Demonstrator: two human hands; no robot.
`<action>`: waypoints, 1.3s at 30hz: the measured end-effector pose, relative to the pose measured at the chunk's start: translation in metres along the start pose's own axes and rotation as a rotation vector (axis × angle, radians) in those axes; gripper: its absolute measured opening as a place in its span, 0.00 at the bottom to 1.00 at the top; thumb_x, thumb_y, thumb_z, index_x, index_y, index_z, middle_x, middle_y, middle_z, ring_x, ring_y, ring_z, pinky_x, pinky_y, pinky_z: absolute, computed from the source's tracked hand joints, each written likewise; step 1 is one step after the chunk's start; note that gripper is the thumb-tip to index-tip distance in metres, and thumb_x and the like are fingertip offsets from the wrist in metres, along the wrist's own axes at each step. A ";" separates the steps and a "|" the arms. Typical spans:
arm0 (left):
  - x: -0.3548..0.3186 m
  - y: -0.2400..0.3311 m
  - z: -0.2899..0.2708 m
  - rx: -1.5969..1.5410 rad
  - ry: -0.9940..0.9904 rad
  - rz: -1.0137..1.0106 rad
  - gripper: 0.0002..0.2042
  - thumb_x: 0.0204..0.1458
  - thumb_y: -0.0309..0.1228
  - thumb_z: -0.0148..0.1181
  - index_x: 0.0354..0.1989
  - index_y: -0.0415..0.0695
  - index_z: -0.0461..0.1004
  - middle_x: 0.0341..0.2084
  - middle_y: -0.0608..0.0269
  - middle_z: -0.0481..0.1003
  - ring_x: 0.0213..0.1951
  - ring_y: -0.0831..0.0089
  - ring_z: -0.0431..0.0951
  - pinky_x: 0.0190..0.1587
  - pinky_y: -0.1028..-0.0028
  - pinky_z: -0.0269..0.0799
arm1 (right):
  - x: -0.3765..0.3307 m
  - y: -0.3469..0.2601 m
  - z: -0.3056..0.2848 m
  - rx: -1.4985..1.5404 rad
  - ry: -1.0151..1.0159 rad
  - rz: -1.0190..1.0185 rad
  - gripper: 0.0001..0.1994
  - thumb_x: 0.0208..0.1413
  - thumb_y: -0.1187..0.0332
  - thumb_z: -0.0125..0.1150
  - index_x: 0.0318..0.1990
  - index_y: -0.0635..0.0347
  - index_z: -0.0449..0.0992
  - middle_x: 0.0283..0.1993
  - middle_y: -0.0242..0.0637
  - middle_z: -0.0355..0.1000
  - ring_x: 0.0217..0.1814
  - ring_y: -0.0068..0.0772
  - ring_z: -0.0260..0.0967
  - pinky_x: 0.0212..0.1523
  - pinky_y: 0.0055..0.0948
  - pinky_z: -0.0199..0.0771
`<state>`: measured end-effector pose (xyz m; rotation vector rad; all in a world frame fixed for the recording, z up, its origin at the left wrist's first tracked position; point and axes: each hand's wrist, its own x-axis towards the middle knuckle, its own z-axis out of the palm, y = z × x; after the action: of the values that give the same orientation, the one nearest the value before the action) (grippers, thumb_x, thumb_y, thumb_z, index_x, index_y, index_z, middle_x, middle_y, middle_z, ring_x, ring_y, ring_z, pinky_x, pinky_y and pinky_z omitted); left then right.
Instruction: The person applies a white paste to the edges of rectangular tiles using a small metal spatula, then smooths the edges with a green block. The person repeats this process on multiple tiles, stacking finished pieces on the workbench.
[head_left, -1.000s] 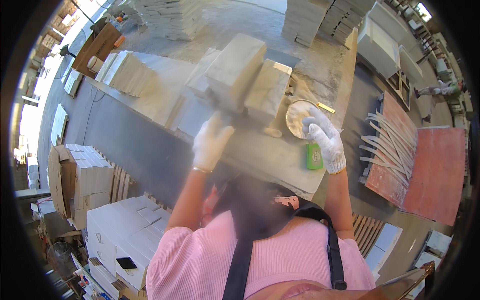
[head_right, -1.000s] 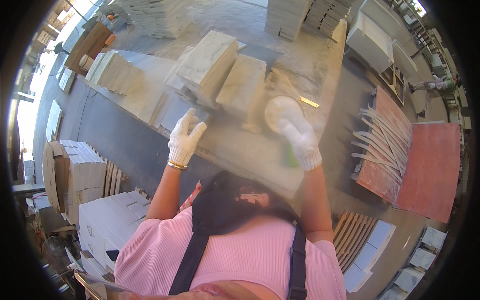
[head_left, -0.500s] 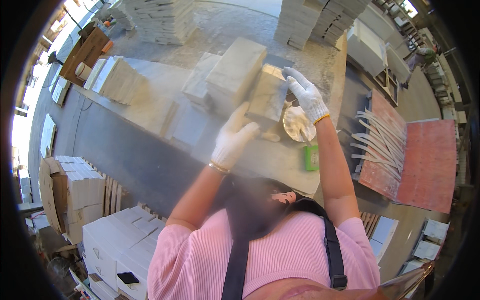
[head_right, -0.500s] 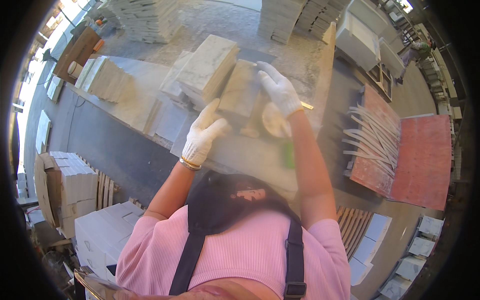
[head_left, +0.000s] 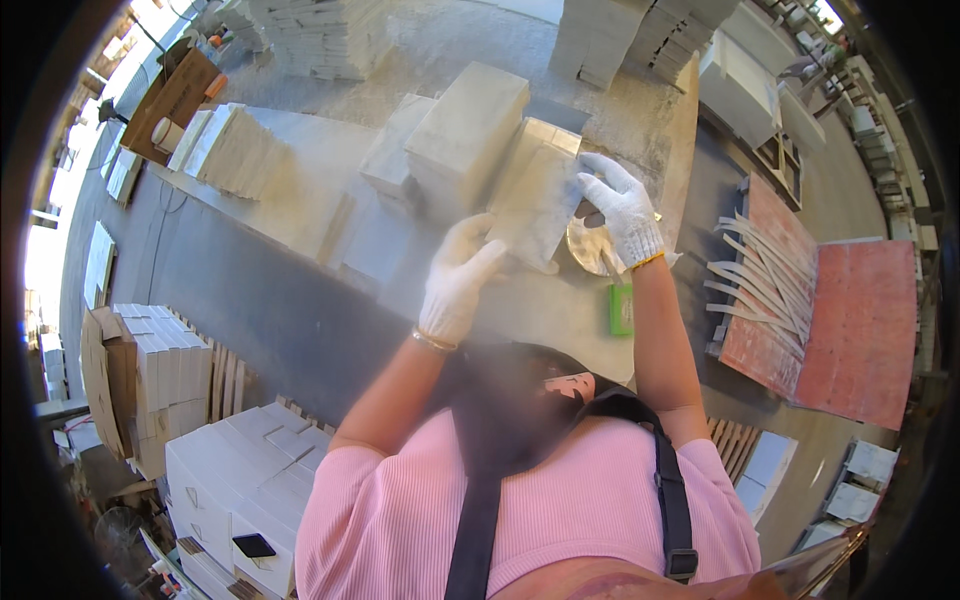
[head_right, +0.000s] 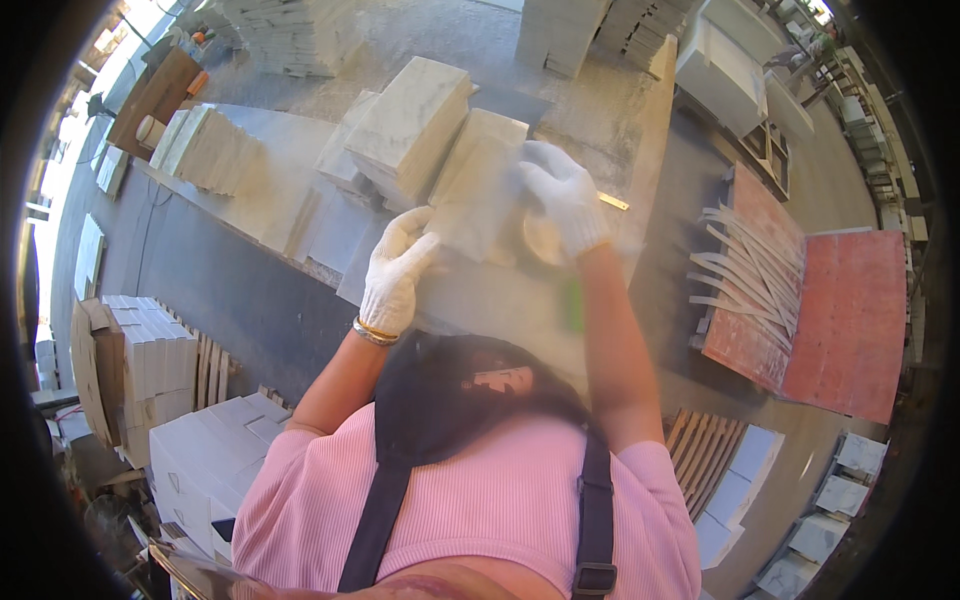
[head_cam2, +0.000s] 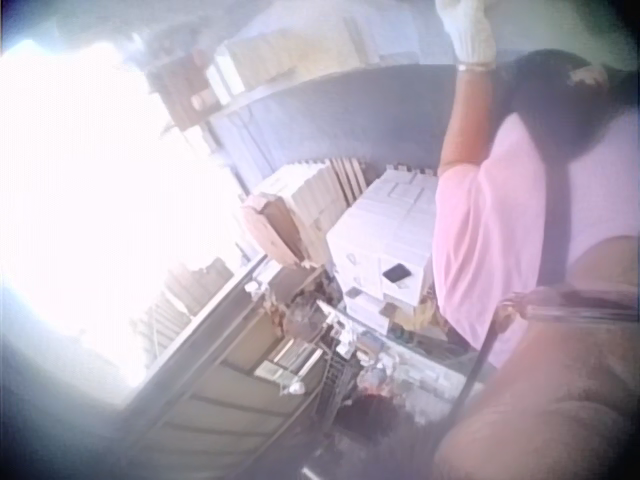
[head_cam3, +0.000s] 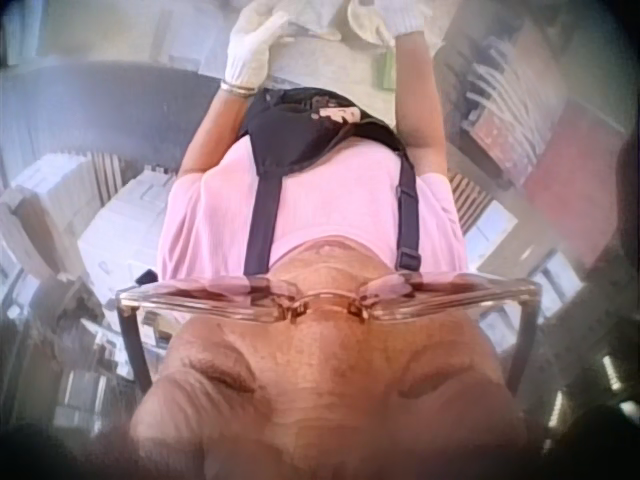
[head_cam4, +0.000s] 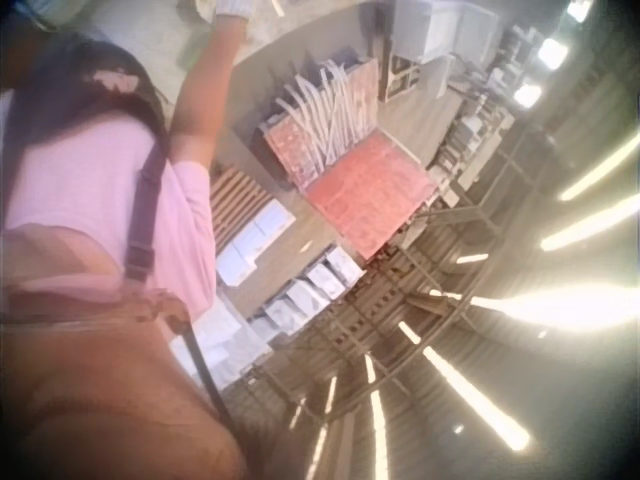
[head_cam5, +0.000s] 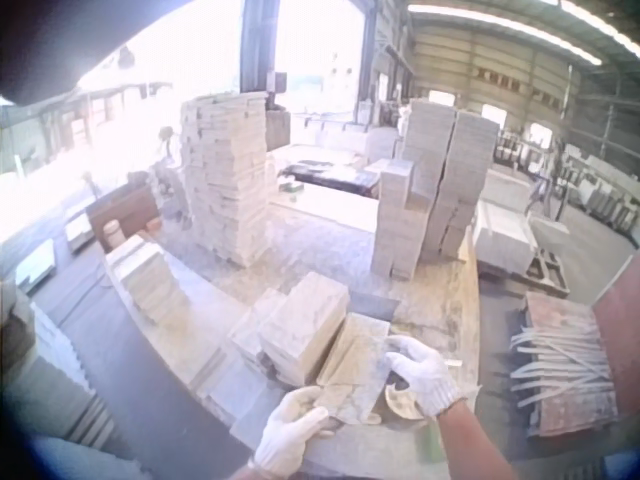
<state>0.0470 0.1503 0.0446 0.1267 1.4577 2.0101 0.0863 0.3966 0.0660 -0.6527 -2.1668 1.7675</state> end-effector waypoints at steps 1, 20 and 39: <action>-0.005 -0.002 0.001 0.030 -0.006 0.001 0.31 0.58 0.28 0.62 0.69 0.35 0.61 0.50 0.57 0.76 0.48 0.72 0.79 0.47 0.72 0.77 | -0.011 -0.001 0.002 0.081 0.020 0.017 0.20 0.63 0.66 0.61 0.61 0.61 0.75 0.35 0.31 0.77 0.31 0.19 0.73 0.30 0.21 0.73; -0.032 0.007 0.016 0.010 -0.365 -0.222 0.24 0.59 0.32 0.63 0.61 0.32 0.70 0.49 0.59 0.78 0.46 0.73 0.79 0.51 0.72 0.74 | -0.082 -0.018 -0.005 0.236 0.027 0.022 0.33 0.53 0.81 0.64 0.69 0.64 0.65 0.57 0.35 0.75 0.53 0.22 0.71 0.57 0.25 0.70; -0.019 0.027 -0.281 0.414 0.438 0.023 0.23 0.61 0.46 0.59 0.58 0.43 0.77 0.43 0.63 0.82 0.39 0.74 0.82 0.35 0.73 0.78 | -0.110 0.036 -0.023 0.251 -0.157 0.175 0.36 0.55 0.73 0.64 0.73 0.63 0.60 0.49 0.42 0.77 0.45 0.30 0.76 0.47 0.28 0.75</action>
<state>-0.0711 -0.0946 -0.0327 -0.1335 2.1457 1.7967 0.1980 0.3665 0.0443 -0.6781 -1.9851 2.2047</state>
